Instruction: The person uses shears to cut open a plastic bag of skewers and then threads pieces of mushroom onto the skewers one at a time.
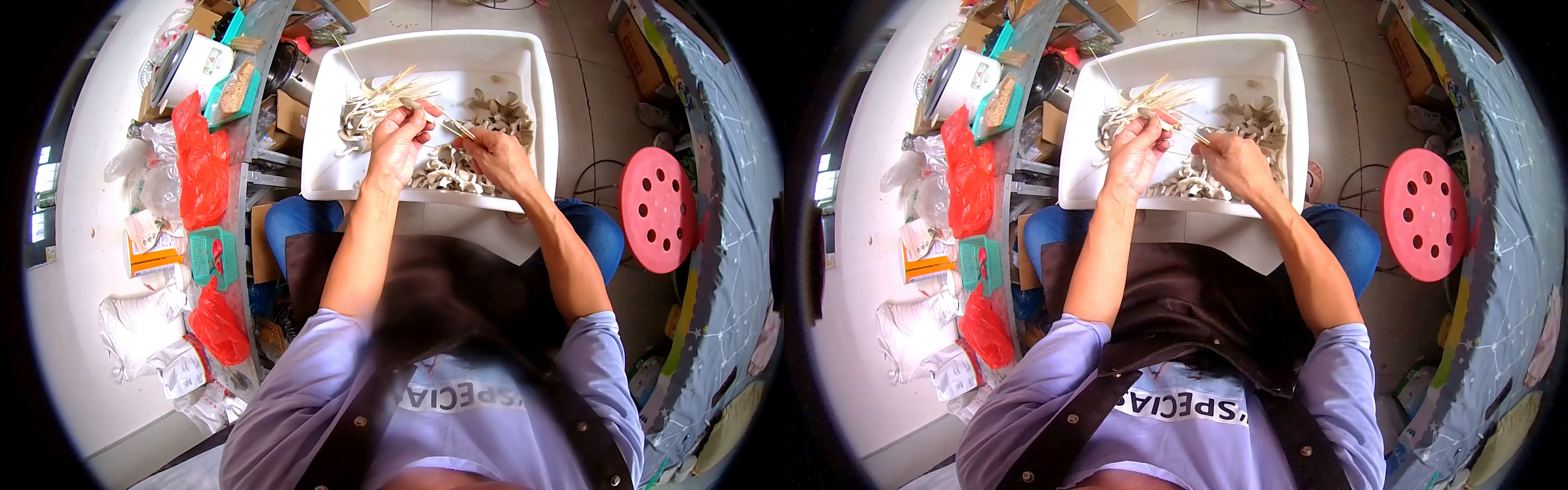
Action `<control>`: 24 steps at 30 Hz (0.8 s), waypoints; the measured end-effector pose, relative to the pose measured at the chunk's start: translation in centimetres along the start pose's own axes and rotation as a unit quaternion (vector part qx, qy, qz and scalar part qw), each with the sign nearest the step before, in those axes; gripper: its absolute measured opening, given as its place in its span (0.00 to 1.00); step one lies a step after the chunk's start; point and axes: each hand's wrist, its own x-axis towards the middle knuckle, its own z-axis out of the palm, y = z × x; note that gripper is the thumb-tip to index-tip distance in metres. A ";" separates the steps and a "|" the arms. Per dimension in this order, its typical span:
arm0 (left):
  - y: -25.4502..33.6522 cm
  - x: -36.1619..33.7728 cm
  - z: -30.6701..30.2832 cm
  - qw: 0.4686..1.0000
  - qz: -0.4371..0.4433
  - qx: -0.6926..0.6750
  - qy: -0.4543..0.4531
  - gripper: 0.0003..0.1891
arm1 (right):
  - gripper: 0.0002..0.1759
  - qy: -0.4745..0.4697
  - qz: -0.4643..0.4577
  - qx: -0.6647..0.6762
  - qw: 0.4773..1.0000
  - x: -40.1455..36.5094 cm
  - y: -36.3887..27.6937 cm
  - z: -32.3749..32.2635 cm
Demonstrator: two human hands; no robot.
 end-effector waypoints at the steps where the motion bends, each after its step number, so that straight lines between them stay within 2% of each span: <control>1: -0.1 -0.1 0.0 1.000 -0.006 -0.006 0.003 0.08 | 0.13 0.007 -0.004 -0.001 1.000 -0.1 0.0 0.2; 13: -0.8 -0.4 0.9 0.999 -0.025 0.001 0.039 0.05 | 0.12 0.040 -0.005 0.012 0.999 0.1 0.5 2.2; 16: -1.0 -0.4 0.6 0.998 -0.050 -0.003 0.042 0.09 | 0.12 0.047 -0.014 0.016 0.999 0.1 0.5 2.6; 24: -0.7 -0.7 1.0 0.996 -0.069 0.001 0.052 0.09 | 0.13 0.056 -0.029 0.012 0.998 0.2 0.4 2.9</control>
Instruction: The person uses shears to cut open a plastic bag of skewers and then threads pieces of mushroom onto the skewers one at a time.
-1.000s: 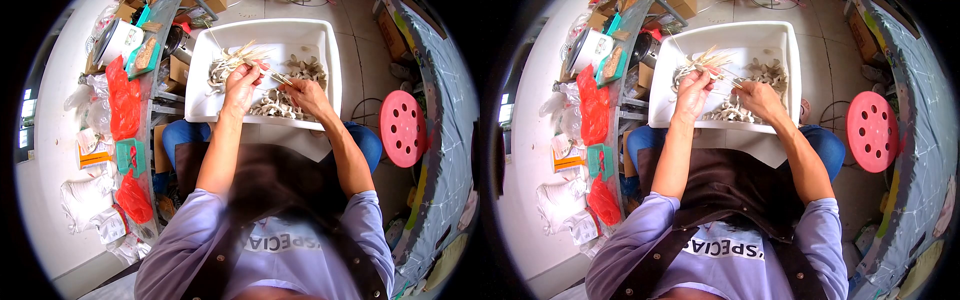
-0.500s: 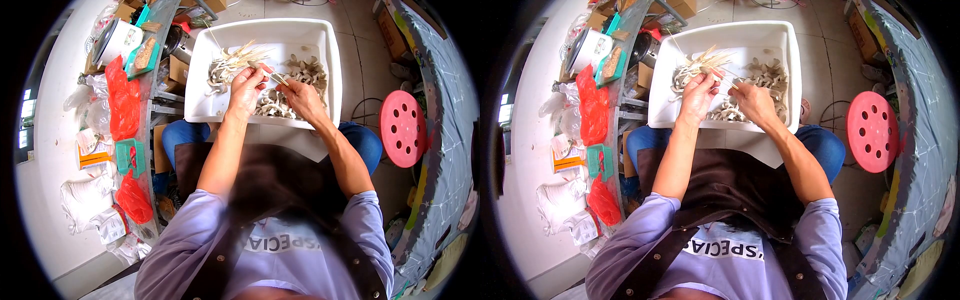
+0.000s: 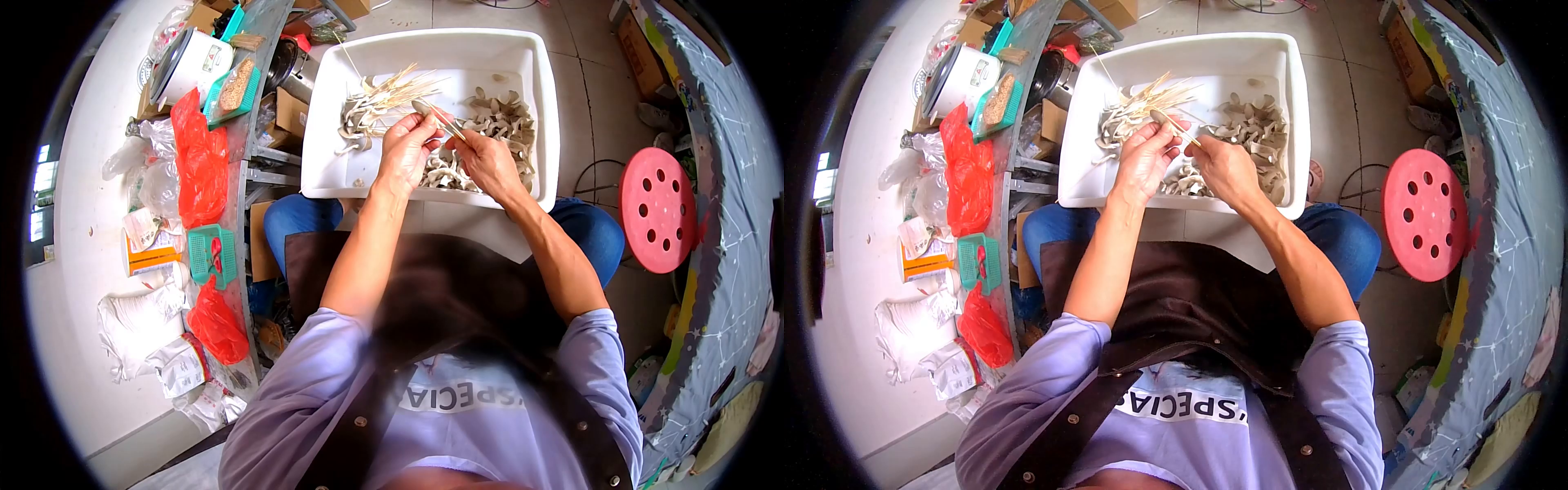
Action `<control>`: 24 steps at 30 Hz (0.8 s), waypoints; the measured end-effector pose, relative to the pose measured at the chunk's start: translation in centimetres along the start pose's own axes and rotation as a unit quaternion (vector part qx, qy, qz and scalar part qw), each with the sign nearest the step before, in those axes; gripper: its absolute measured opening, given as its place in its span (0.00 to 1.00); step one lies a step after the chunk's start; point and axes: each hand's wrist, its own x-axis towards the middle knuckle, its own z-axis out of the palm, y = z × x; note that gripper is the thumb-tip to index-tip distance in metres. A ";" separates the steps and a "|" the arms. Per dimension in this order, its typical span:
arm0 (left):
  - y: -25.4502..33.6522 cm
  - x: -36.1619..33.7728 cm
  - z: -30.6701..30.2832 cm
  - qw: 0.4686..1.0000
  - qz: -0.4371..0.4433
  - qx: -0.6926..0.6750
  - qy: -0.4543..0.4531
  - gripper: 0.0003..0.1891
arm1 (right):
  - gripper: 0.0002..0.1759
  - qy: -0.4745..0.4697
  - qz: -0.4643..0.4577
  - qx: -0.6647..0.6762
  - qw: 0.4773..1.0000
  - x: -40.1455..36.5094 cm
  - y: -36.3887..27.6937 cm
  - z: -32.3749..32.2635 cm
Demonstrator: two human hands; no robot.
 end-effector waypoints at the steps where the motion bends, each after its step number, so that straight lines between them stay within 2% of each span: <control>1: 0.0 0.0 0.0 1.000 -0.002 -0.003 -0.001 0.09 | 0.13 0.001 -0.001 -0.001 1.000 0.1 0.1 0.1; 5: -0.1 0.0 -0.1 1.000 -0.006 -0.001 -0.001 0.09 | 0.13 -0.009 0.010 -0.012 1.000 0.1 -0.1 0.1; 8: -0.5 0.6 -0.8 1.000 -0.004 -0.016 -0.014 0.09 | 0.13 -0.044 -0.022 -0.011 0.999 0.6 0.5 -0.3; 9: -0.8 1.1 -1.6 0.999 0.002 -0.028 -0.032 0.08 | 0.14 -0.011 -0.032 -0.043 0.998 1.1 1.3 -0.7; 11: -0.6 2.8 -3.9 0.998 -0.002 -0.057 0.006 0.08 | 0.16 0.054 -0.050 -0.106 0.992 2.4 3.5 -1.8; 13: -0.1 5.4 -7.7 0.994 -0.019 -0.080 0.075 0.10 | 0.19 0.102 -0.014 -0.015 0.995 3.2 4.3 -4.5; 15: 1.0 7.8 -10.8 0.956 -0.068 -0.238 0.156 0.12 | 0.20 0.112 0.068 0.041 0.990 2.4 0.9 -7.4; 16: 1.4 8.9 -11.4 0.935 -0.046 -0.280 0.213 0.13 | 0.21 0.106 0.059 0.075 0.990 2.4 1.2 -7.5; 19: 1.7 10.4 -11.5 0.934 -0.016 -0.238 0.266 0.14 | 0.22 0.090 0.057 0.112 0.988 3.1 1.8 -6.9; 20: 1.2 9.8 -9.4 0.935 -0.018 -0.207 0.289 0.11 | 0.23 0.085 0.061 0.113 0.988 3.2 1.9 -6.5; 21: -0.8 10.3 -9.8 0.978 -0.009 -0.123 0.171 0.09 | 0.22 0.113 0.070 0.164 0.977 3.2 1.5 -6.2; 22: -2.8 10.8 -10.1 0.998 -0.001 -0.038 0.049 0.08 | 0.20 0.140 0.078 0.214 0.964 3.3 1.1 -6.0; 24: -4.6 8.8 -3.4 0.993 -0.051 0.034 0.096 0.08 | 0.17 0.176 0.106 0.295 0.933 3.5 0.6 -6.3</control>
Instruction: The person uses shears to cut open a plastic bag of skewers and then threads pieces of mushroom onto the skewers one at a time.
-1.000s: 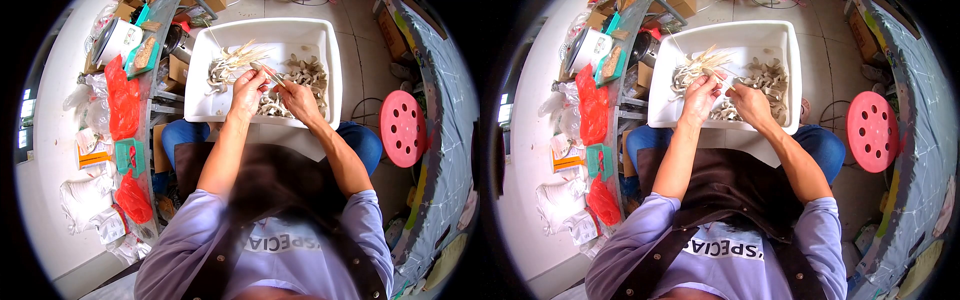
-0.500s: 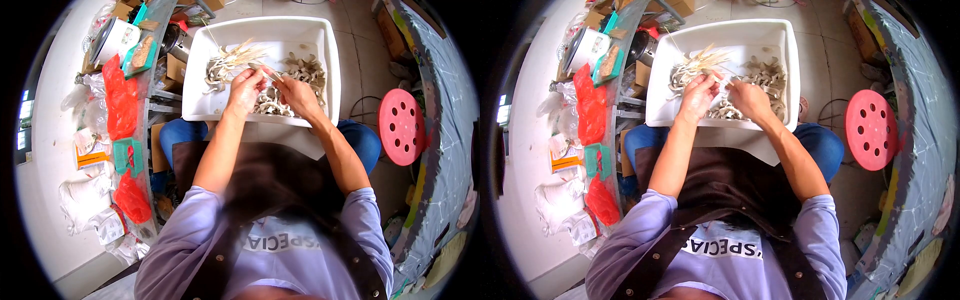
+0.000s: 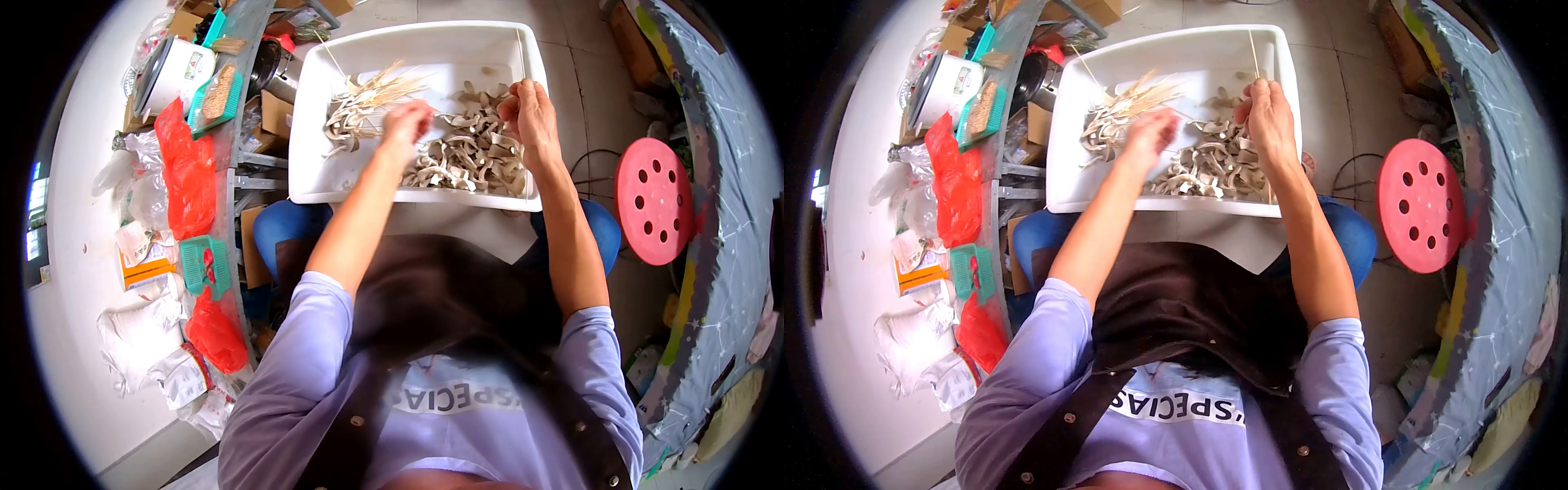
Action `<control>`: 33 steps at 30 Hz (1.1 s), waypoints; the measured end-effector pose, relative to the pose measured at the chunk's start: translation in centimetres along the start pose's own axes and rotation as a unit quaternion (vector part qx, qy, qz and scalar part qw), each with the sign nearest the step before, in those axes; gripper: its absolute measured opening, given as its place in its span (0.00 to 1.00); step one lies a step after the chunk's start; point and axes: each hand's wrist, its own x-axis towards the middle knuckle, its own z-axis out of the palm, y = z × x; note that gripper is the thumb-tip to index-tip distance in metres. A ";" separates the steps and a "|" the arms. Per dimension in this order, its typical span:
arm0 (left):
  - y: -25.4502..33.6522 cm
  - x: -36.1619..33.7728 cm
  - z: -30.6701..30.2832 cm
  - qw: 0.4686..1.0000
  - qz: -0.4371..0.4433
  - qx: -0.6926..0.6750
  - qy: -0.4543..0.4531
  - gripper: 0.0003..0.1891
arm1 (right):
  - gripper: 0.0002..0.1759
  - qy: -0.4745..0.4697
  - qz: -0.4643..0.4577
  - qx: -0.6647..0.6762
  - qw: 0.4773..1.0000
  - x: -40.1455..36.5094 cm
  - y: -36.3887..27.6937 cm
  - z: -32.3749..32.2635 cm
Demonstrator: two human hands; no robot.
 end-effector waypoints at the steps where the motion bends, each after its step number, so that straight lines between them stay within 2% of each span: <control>1: -0.8 -0.5 2.2 0.996 -0.020 0.086 -0.010 0.11 | 0.15 0.012 0.023 0.032 0.999 0.1 -0.3 -0.2; 3: -3.5 1.2 4.4 0.976 -0.050 0.175 -0.115 0.13 | 0.11 0.000 0.060 0.071 0.996 0.3 -0.5 -0.7; 5: -5.6 2.1 6.0 0.965 0.011 0.231 -0.123 0.13 | 0.09 -0.052 0.086 0.086 0.991 0.3 -0.5 -1.3; 8: -7.1 3.9 6.7 0.891 0.169 0.403 -0.121 0.16 | 0.07 -0.108 0.129 0.111 0.980 0.6 0.3 -1.2; 11: -6.9 3.6 6.7 0.819 0.289 0.494 -0.038 0.19 | 0.09 -0.127 0.123 0.087 0.981 0.7 0.6 -1.2; 12: -6.3 3.1 6.4 0.815 0.268 0.511 -0.041 0.17 | 0.09 -0.127 0.119 0.076 0.982 0.7 0.5 -1.1; 15: -3.9 0.0 5.7 0.934 0.113 0.337 -0.024 0.13 | 0.10 -0.129 0.114 0.069 0.983 0.3 0.3 -0.8; 16: -2.6 -1.0 5.6 0.953 0.069 0.291 -0.045 0.11 | 0.09 -0.138 0.113 0.059 0.982 0.2 0.4 -0.8; 18: -1.7 -2.1 4.6 0.982 0.035 0.182 -0.026 0.09 | 0.09 -0.147 0.115 0.056 0.981 -0.1 0.6 -0.6; 20: -0.7 -2.8 3.8 0.996 -0.005 0.089 -0.007 0.08 | 0.09 -0.160 0.110 0.054 0.980 -0.3 0.8 -0.4; 22: -0.2 -3.4 3.0 0.991 -0.067 -0.099 -0.055 0.07 | 0.08 -0.156 0.115 0.040 0.980 -0.7 1.0 0.1; 24: 0.3 -4.2 1.8 0.953 -0.121 -0.243 -0.133 0.10 | 0.06 -0.166 0.113 0.016 0.979 -1.3 0.8 0.6; 28: 0.5 -5.9 2.0 0.942 -0.102 -0.266 -0.176 0.10 | 0.09 -0.204 0.064 -0.051 0.976 -1.5 2.3 1.4; 31: 0.6 -6.2 1.7 0.946 -0.072 -0.234 -0.211 0.08 | 0.10 -0.207 -0.008 -0.117 0.971 -1.7 3.2 1.7; 33: 0.8 -6.4 1.6 0.959 -0.072 -0.206 -0.182 0.06 | 0.10 -0.207 -0.027 -0.151 0.966 -1.7 3.4 1.7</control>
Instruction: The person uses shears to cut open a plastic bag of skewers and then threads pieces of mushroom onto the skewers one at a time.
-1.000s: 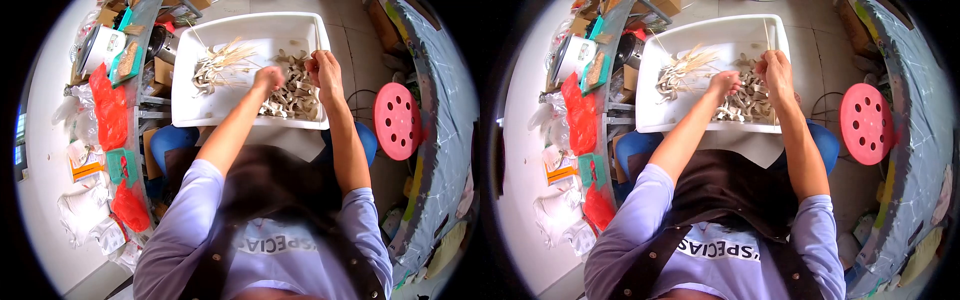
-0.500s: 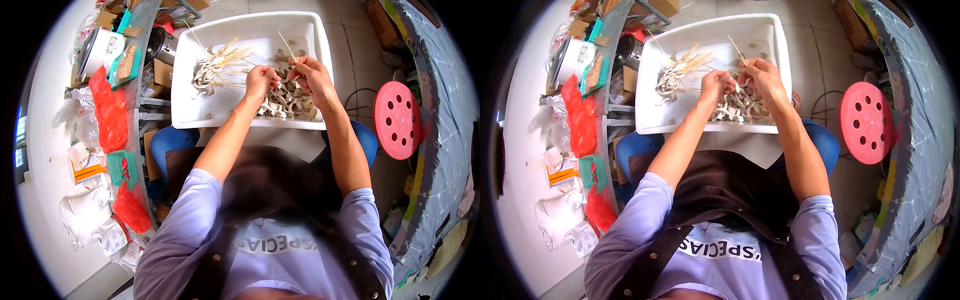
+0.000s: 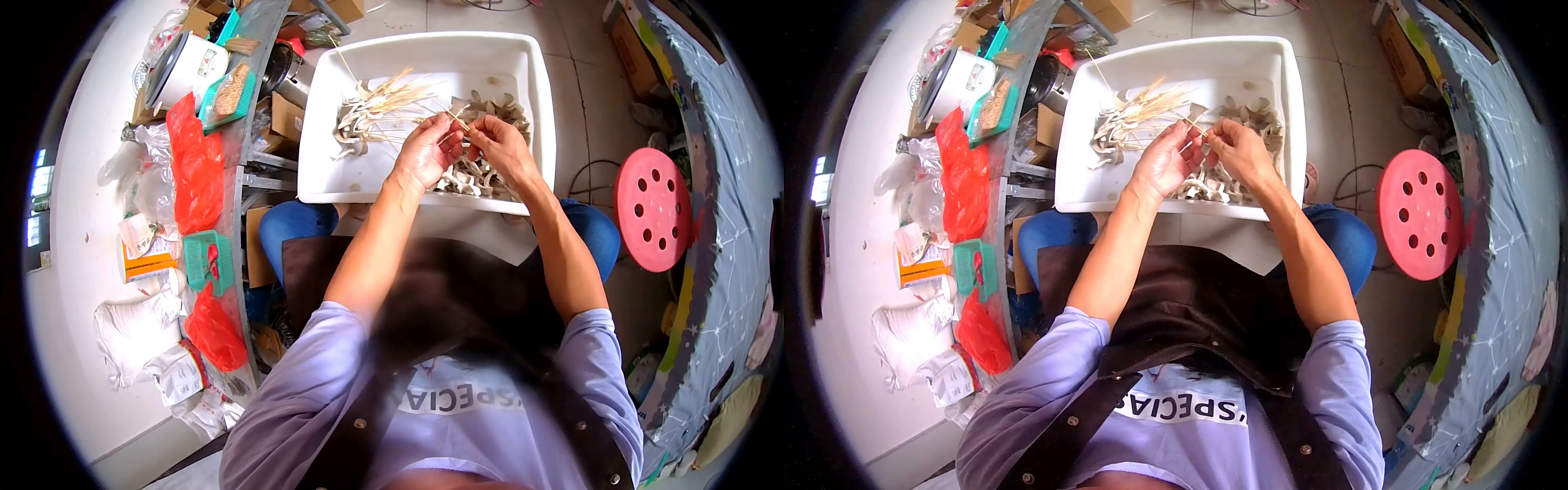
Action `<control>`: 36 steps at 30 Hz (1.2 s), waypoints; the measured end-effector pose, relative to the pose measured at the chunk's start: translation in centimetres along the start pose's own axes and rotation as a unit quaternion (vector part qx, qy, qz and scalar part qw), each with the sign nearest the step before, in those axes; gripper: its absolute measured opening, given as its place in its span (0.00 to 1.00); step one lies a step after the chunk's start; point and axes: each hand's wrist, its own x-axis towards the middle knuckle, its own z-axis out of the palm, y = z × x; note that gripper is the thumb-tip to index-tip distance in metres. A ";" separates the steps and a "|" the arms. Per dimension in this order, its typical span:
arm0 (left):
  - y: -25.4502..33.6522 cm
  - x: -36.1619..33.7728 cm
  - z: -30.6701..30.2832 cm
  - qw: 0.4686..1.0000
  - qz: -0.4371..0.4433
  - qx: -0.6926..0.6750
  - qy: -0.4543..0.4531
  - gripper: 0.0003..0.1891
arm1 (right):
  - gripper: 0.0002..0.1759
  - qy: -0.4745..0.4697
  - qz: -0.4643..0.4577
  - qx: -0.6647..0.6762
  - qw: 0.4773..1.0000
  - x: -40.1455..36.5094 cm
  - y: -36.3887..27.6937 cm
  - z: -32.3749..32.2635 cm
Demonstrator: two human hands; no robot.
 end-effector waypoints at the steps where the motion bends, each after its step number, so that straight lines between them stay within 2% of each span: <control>1: 0.0 -0.1 0.0 1.000 0.003 0.020 0.016 0.06 | 0.10 0.001 -0.005 -0.019 1.000 0.0 0.1 0.0; 5: 0.2 -0.2 -0.3 0.997 -0.011 0.066 0.033 0.06 | 0.11 0.002 -0.009 -0.033 0.999 -0.2 -0.2 0.0; 8: 0.6 -0.2 -0.8 1.000 -0.013 -0.013 0.016 0.08 | 0.10 -0.010 0.014 -0.036 0.999 -0.7 -1.1 0.0; 11: 1.2 -0.1 -0.3 0.988 -0.038 -0.150 0.024 0.10 | 0.11 -0.013 -0.011 -0.079 0.997 -0.9 -1.0 0.1; 14: 1.7 -0.2 0.2 0.990 0.009 -0.127 0.058 0.12 | 0.11 -0.020 0.003 -0.108 0.994 -1.4 -1.7 0.3; 18: 2.4 -0.5 0.5 0.982 0.030 -0.170 0.071 0.13 | 0.12 -0.016 0.001 -0.113 0.993 -1.4 -1.6 0.3; 28: 3.3 -0.7 0.0 0.984 0.073 -0.157 0.051 0.15 | 0.13 -0.018 0.004 -0.121 0.993 -1.4 -1.7 0.2; 36: 3.3 -0.7 0.1 0.986 0.069 -0.146 0.036 0.17 | 0.11 -0.005 -0.002 -0.104 0.995 -1.5 -1.9 0.6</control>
